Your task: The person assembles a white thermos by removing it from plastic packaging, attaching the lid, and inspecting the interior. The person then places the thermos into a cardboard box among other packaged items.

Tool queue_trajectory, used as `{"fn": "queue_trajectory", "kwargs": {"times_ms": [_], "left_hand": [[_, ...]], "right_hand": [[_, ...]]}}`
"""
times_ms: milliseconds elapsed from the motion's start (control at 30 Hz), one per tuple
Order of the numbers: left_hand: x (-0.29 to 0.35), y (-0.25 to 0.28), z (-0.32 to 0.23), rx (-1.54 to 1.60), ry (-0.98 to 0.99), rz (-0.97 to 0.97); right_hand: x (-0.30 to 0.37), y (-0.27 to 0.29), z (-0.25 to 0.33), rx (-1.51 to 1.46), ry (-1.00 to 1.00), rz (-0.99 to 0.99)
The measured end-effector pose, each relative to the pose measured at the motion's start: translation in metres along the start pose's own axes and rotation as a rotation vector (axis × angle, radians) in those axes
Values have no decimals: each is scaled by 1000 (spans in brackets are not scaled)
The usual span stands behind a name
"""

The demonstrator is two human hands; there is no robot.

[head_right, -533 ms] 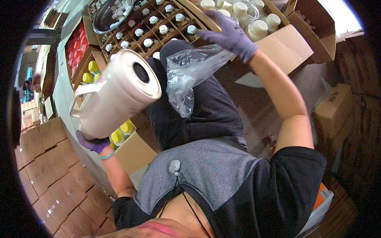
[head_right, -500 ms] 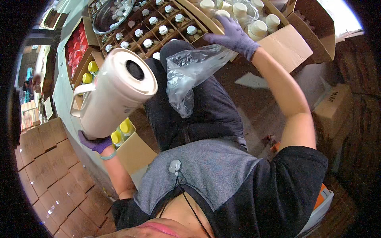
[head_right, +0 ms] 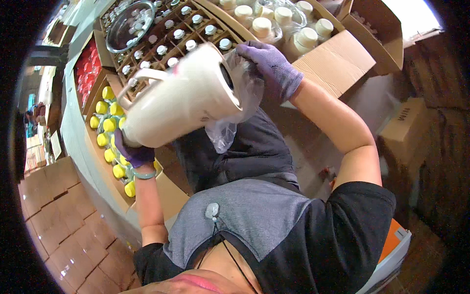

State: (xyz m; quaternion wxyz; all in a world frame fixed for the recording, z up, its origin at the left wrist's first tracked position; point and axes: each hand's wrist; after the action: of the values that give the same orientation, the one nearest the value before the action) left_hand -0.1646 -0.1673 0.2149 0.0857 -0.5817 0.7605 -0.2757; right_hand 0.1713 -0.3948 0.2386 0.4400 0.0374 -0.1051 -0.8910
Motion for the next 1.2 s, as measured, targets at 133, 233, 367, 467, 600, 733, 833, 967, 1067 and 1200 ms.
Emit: {"fn": "queue_trajectory", "kwargs": {"times_ms": [133, 233, 367, 467, 600, 733, 833, 967, 1067, 1200], "left_hand": [[17, 7, 8, -148, 16, 112], [31, -2, 2, -237, -67, 96], [39, -7, 0, -203, -102, 37], [37, -20, 5, -116, -101, -97], [24, -23, 9, -95, -27, -247], [14, 16, -5, 65, -9, -200], [16, 42, -19, 38, -117, -244], [43, 32, -46, 36, -231, -544], [56, 44, -71, 60, -303, -518], [60, 34, -63, -427, -588, -486]], "right_hand": [[2, -5, 24, -202, -311, 65], [-2, -16, 52, -21, -90, 128], [11, -68, 73, 340, 350, 205], [53, -115, 79, 128, 368, 317], [62, -110, 75, -89, 283, 470], [24, -64, 45, -442, 49, 61], [-7, -71, 12, -795, -32, -142], [-17, -120, 42, -1358, -296, 208], [-7, -146, 23, -1439, -250, 376], [44, -136, -24, -1517, -351, 240]]}}
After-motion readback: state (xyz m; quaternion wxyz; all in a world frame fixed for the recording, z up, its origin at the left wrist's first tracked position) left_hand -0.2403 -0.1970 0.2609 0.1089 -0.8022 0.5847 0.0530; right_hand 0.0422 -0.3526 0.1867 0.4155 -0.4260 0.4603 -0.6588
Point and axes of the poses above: each hand's wrist, its own x-axis away from the middle knuckle, its own y-axis out of the back of the hand, z = x × y, and after that the axes turned 8 degrees about -y, right-handed
